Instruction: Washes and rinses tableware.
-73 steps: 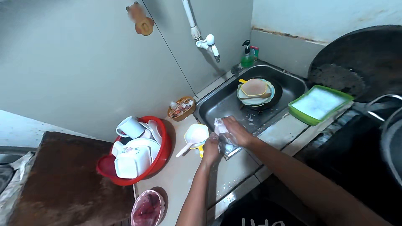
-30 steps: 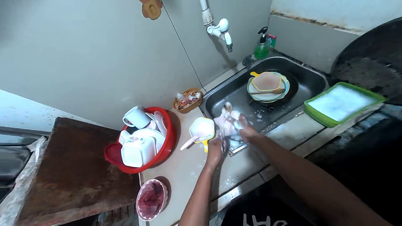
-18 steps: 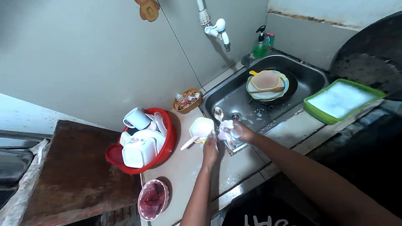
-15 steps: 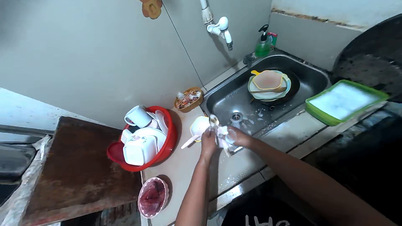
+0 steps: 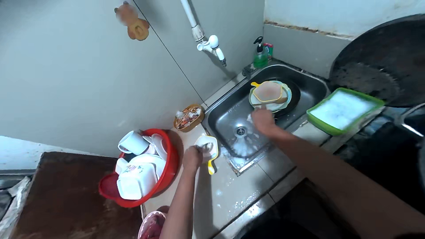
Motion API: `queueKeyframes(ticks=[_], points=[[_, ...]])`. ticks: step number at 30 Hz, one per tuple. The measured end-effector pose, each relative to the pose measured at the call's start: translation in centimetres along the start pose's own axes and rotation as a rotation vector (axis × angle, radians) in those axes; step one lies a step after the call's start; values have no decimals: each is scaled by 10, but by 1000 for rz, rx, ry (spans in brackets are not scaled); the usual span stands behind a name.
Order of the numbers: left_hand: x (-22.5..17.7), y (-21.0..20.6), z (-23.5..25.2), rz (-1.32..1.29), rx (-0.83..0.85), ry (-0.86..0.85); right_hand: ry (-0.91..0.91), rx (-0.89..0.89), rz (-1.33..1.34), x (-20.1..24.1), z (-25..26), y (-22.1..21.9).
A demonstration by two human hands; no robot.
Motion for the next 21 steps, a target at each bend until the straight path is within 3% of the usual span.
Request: queueKeyframes(ticks=[2,5,11,16,21], points=[[-4,-8,-6,128,7,41,11,-137,-119,-33,47,21],[-8,-5,-13,167,-22,77,7,-140,-318,-65,96,34],[-3,6,-27,64,-278,7,153,-70,-513,-61,124,6],[-1,23,-39,-41,-505,-50,267,-140,-338,-61,114,37],[-12,33,-42,-88,-571,-108,59,-253,8,-82,96,95]])
Point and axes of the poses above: each hand's wrist, its own z-axis towards the middle knuckle, its own y-axis out of the back of the hand, x = y × z, the point moved 9 cm from there along z, towards the middle knuckle, and after that the axes turned 12 degrees about z, right-handed, at the moved point
